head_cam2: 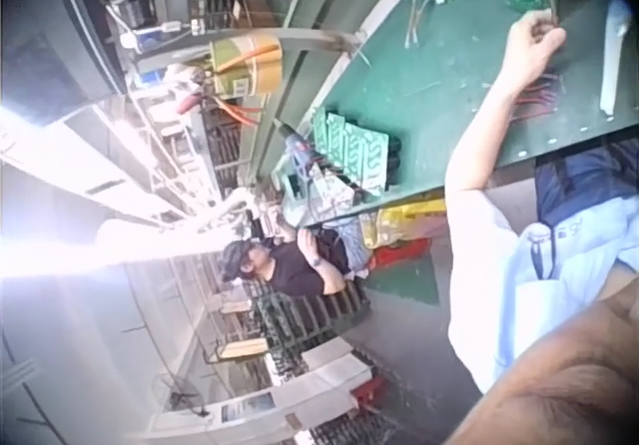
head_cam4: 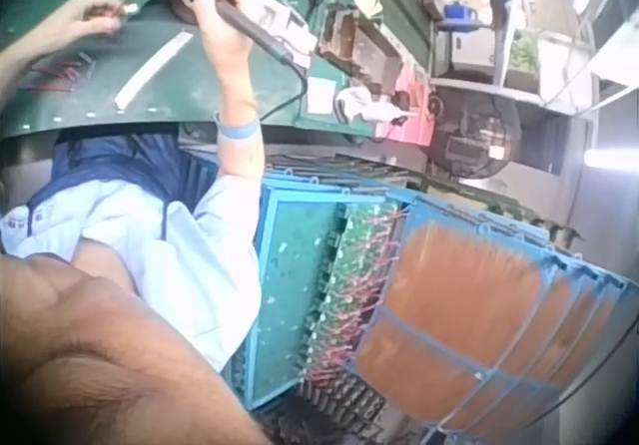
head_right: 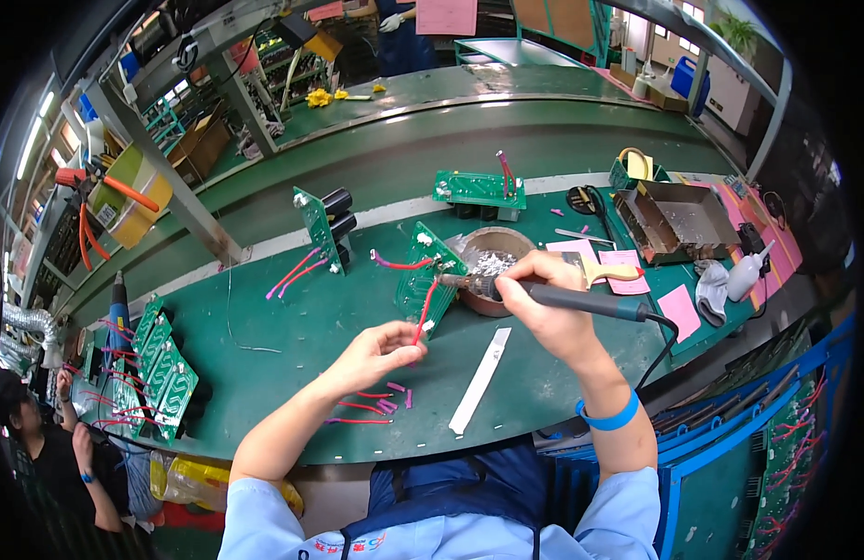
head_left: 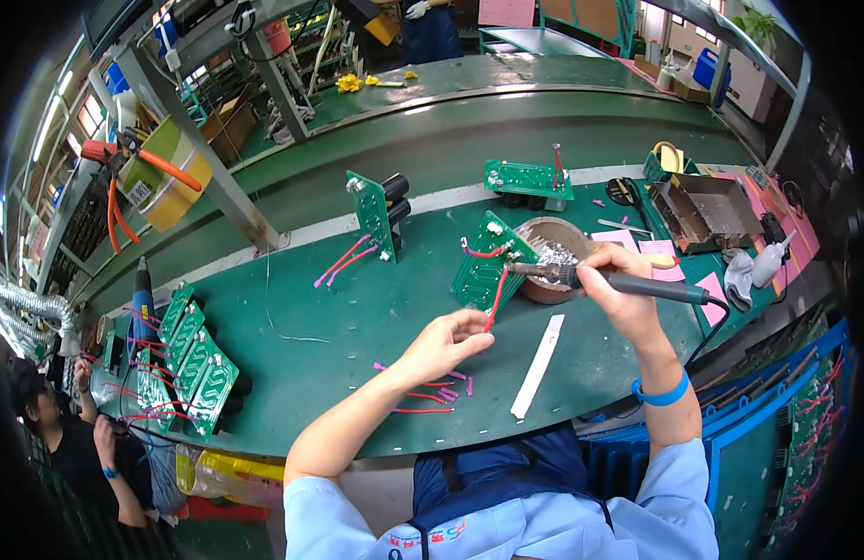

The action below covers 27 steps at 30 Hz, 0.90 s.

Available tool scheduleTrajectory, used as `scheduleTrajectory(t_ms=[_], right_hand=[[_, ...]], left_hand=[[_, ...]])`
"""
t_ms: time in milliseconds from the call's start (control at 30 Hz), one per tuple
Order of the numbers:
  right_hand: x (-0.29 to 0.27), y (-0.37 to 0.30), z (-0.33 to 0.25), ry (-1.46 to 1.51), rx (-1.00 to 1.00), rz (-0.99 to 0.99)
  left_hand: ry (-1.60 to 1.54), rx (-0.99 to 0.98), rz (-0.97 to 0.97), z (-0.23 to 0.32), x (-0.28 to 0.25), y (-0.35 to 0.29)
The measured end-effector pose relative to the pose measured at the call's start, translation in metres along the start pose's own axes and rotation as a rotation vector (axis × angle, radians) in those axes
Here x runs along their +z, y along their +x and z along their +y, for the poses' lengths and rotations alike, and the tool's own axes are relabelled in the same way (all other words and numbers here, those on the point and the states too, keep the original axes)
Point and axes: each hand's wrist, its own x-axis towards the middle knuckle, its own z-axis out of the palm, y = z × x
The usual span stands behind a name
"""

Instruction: The person solders wires onto printed circuit boards using a soldering iron and solder wire, holding the wires with pliers.

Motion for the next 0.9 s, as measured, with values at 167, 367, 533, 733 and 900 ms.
scheduleTrajectory(t_ms=[167, 367, 533, 733, 900], right_hand=[[-0.003, -0.001, -0.001, -0.07, -0.025, -0.004], [-0.003, -0.001, -0.002, -0.016, 0.001, -0.004], [0.0, -0.001, 0.003, 0.0, -0.026, 0.006], [0.0, -0.002, 0.002, -0.004, -0.017, -0.001], [-0.001, -0.005, 0.004, -0.027, -0.054, 0.014]], left_hand=[[-0.186, -0.113, -0.098, 0.008, -0.002, 0.002], [-0.214, 0.056, 0.245, 0.031, -0.025, -0.004], [-0.368, 0.053, 0.244, 0.047, -0.027, -0.003], [-0.587, -0.009, 0.174, 0.052, -0.031, -0.004], [-0.179, 0.04, 0.196, 0.071, -0.034, -0.019]])
